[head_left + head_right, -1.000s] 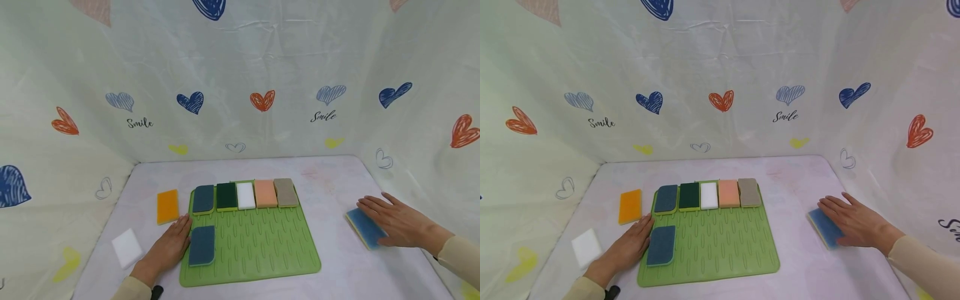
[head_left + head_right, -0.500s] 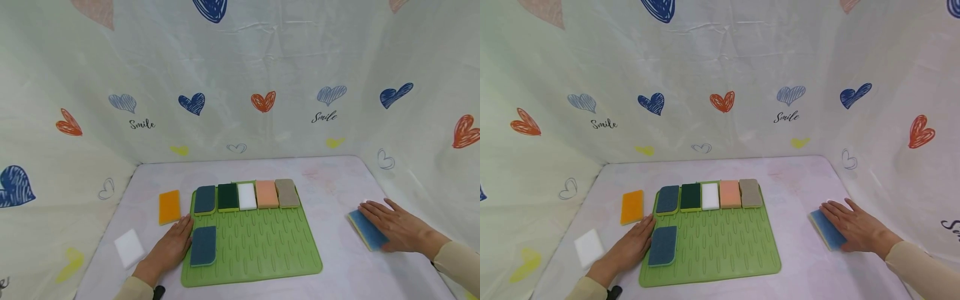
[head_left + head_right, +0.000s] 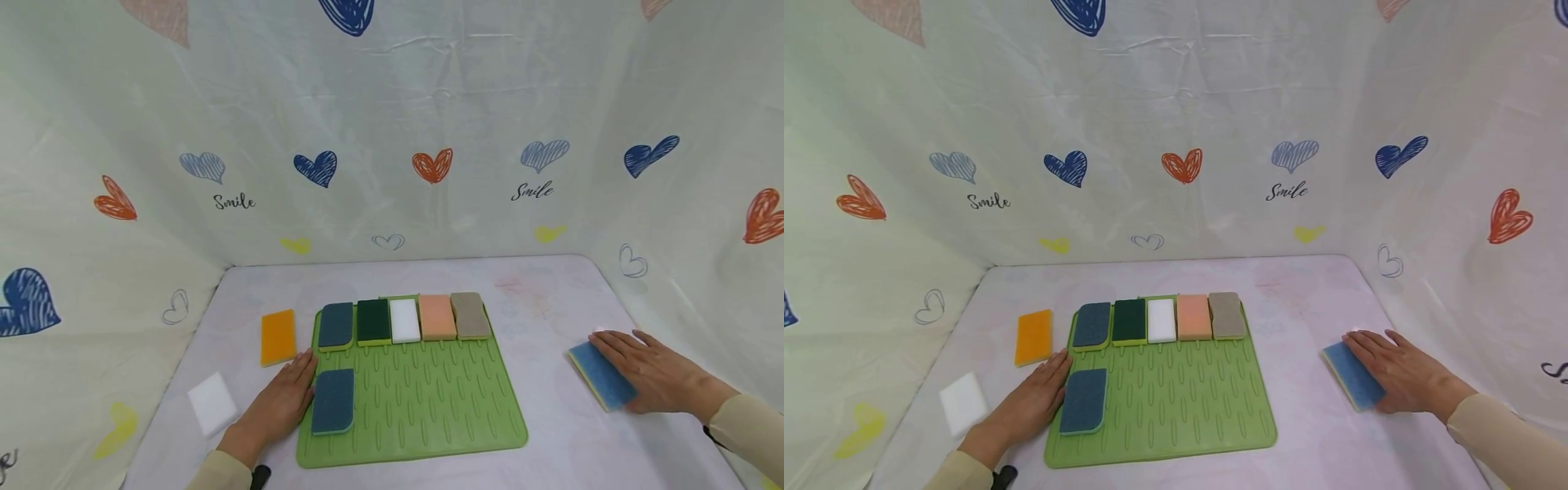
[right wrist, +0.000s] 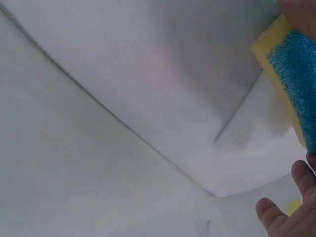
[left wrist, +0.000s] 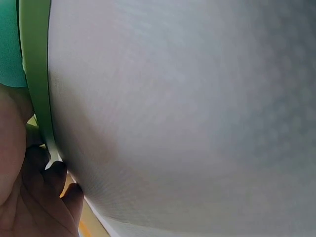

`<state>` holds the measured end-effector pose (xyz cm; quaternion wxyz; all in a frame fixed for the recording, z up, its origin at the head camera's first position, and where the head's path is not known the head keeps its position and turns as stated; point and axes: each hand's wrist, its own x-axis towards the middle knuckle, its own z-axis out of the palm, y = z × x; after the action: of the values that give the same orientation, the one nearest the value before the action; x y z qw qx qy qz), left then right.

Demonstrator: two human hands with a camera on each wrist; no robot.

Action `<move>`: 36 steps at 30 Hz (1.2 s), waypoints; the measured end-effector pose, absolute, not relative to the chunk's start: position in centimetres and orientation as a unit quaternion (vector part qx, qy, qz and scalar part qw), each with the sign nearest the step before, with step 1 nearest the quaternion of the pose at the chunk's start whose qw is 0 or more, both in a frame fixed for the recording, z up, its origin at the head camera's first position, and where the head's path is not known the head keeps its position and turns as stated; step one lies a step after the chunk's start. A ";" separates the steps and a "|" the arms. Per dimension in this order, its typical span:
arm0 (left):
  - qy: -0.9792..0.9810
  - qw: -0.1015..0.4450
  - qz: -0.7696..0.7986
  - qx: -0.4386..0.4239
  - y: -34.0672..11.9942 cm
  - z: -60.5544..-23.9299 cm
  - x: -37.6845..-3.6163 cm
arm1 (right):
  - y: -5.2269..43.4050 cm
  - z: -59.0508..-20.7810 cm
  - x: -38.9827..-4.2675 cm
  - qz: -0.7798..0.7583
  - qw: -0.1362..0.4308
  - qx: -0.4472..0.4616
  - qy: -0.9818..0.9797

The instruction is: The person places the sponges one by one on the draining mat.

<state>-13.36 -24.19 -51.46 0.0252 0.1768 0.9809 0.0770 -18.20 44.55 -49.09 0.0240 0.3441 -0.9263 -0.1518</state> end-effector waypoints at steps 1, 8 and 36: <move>0.981 0.025 0.077 0.177 -24.2 -51.5 -13.4 | 44.4 -49.0 -18.2 -0.144 0.019 0.340 -0.929; 0.981 0.024 0.073 0.176 -24.3 -51.6 -13.3 | 43.6 -48.9 -19.1 -0.112 0.130 0.369 -0.913; 0.982 0.019 0.077 0.174 -24.1 -51.9 -13.5 | 32.0 -47.8 -21.9 -0.073 0.194 0.341 -0.917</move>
<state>-13.49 -24.14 -51.88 0.0189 0.1739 0.9816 0.0766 -21.87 31.97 -47.76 0.1942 0.3408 -0.9170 -0.0729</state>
